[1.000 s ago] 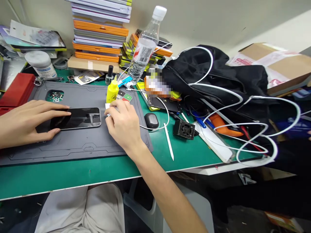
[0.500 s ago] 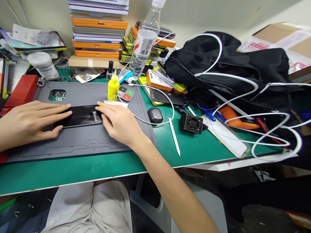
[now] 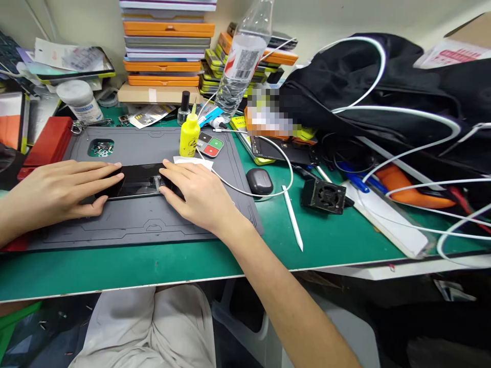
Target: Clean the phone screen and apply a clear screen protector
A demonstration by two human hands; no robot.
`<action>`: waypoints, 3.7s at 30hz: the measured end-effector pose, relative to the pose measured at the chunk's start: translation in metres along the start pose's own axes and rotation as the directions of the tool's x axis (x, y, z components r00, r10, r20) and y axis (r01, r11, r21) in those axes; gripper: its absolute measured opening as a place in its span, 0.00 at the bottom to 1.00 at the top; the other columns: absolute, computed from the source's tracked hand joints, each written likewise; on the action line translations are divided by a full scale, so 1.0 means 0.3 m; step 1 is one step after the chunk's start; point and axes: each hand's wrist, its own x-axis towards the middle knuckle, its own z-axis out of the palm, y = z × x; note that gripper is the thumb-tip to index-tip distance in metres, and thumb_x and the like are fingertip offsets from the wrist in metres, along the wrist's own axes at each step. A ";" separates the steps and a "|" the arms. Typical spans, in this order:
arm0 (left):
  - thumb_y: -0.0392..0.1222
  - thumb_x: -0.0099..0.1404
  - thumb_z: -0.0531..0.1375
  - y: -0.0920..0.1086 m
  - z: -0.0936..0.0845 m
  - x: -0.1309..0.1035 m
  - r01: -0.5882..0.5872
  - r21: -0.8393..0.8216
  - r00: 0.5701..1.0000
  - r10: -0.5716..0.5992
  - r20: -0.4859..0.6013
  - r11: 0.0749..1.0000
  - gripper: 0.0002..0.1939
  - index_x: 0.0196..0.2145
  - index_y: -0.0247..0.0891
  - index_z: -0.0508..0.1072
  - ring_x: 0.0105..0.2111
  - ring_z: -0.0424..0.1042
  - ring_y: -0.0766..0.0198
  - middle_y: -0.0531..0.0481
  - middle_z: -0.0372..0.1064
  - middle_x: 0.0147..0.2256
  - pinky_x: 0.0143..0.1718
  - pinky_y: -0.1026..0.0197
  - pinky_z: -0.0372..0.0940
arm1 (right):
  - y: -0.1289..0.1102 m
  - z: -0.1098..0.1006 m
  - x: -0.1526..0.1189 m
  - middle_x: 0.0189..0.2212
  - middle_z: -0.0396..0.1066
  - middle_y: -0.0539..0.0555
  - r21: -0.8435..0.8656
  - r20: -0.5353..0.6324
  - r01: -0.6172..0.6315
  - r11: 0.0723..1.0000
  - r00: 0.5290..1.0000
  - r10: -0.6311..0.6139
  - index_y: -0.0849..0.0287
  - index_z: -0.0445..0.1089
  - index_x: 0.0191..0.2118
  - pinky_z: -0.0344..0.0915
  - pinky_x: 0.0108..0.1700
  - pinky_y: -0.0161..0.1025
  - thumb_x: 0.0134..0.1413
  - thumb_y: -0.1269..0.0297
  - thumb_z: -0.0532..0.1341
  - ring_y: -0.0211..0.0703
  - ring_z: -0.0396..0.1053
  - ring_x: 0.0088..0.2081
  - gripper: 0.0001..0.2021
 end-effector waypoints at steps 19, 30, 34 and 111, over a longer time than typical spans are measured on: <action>0.55 0.92 0.56 0.001 -0.006 0.013 0.066 -0.046 0.997 -0.064 0.037 0.997 0.30 0.79 0.53 0.87 0.80 0.84 0.35 0.50 0.81 0.81 0.84 0.28 0.78 | -0.002 0.003 0.005 0.78 0.85 0.65 0.000 -0.006 -0.010 1.000 1.000 0.010 0.58 0.88 0.73 0.83 0.81 0.71 0.88 0.54 0.73 0.70 0.87 0.75 0.21; 0.56 0.86 0.64 -0.020 0.006 0.001 0.101 -0.137 0.995 -0.102 0.004 0.985 0.28 0.78 0.63 0.88 0.79 0.84 0.32 0.54 0.82 0.81 0.84 0.25 0.77 | 0.000 0.000 0.007 0.79 0.85 0.63 0.031 0.000 -0.019 0.999 1.000 0.019 0.56 0.88 0.73 0.82 0.81 0.68 0.88 0.53 0.73 0.68 0.87 0.75 0.20; 0.54 0.86 0.65 -0.023 0.009 -0.001 0.078 -0.136 0.997 -0.081 -0.017 0.988 0.29 0.79 0.66 0.87 0.78 0.85 0.33 0.55 0.82 0.81 0.84 0.26 0.78 | -0.002 -0.003 0.012 0.79 0.85 0.62 0.044 0.010 -0.034 0.998 0.999 0.034 0.54 0.89 0.73 0.81 0.82 0.71 0.87 0.54 0.73 0.69 0.87 0.76 0.20; 0.81 0.80 0.72 -0.084 -0.007 0.036 0.326 -0.878 0.661 -0.749 -0.053 0.350 0.45 0.78 0.48 0.80 0.68 0.87 0.34 0.36 0.83 0.77 0.66 0.33 0.91 | -0.043 0.001 0.021 0.90 0.66 0.69 -0.086 0.252 0.058 0.995 0.967 -0.035 0.62 0.72 0.90 0.68 0.93 0.66 0.96 0.43 0.62 0.63 0.67 0.91 0.36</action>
